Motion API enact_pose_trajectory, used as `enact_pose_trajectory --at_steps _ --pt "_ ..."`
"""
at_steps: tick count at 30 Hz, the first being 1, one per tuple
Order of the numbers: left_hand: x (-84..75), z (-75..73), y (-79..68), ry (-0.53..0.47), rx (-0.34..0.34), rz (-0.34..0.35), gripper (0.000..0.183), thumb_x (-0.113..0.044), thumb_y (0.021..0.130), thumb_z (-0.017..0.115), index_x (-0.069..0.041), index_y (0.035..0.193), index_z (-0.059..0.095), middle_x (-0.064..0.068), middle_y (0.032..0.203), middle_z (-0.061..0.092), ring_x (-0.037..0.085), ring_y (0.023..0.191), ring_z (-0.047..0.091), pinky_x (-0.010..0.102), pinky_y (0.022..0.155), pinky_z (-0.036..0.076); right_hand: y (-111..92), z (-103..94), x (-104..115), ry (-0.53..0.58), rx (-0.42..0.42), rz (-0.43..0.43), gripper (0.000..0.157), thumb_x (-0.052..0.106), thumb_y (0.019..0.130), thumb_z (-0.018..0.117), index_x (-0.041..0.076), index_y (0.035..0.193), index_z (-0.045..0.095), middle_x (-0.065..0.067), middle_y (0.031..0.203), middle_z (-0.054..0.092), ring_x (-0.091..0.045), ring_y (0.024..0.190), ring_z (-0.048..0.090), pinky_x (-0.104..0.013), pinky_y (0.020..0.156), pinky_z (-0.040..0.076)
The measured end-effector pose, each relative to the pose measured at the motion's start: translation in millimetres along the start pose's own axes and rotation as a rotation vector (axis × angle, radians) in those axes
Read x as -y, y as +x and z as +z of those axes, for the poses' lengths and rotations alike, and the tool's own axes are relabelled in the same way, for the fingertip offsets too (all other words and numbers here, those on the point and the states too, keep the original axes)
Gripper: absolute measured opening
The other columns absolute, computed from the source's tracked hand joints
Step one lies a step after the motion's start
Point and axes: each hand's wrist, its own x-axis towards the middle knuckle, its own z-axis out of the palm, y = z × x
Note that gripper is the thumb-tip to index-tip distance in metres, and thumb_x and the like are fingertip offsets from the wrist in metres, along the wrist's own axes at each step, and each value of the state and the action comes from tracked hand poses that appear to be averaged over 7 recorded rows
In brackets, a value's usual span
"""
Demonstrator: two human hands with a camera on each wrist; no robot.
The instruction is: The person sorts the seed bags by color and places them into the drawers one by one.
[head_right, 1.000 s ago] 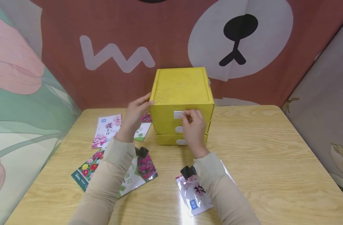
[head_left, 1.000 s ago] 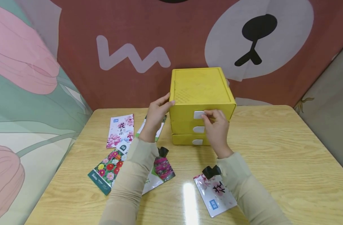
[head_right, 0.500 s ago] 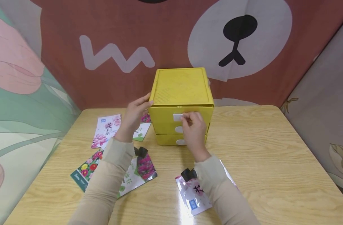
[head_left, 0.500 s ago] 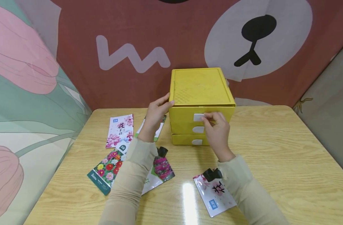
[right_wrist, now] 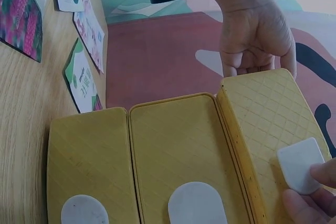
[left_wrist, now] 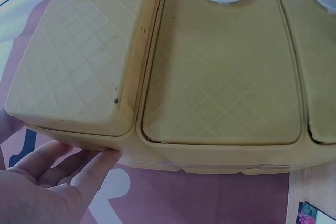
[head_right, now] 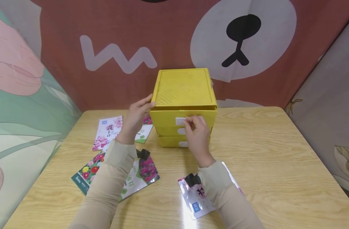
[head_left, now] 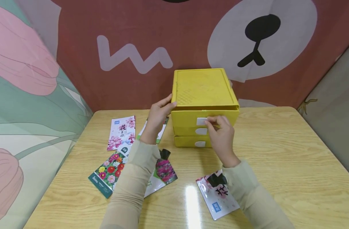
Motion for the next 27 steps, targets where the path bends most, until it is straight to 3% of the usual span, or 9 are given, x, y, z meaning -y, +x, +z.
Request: enact_pose_trajectory --at_steps 27 --pt "1.1 0.0 -0.8 0.028 -0.011 -0.001 0.045 -0.021 0.084 0.057 -0.013 0.126 0.043 -0.009 0.129 0.041 0.010 0.117 0.036 0.030 0.091 0.035 -12 -12.5 11 -0.015 0.021 -0.027 0.006 -0.001 0.074 0.065 -0.005 0.078 0.063 -0.012 0.076 0.057 -0.016 0.068 0.053 -0.008 0.060 0.043"
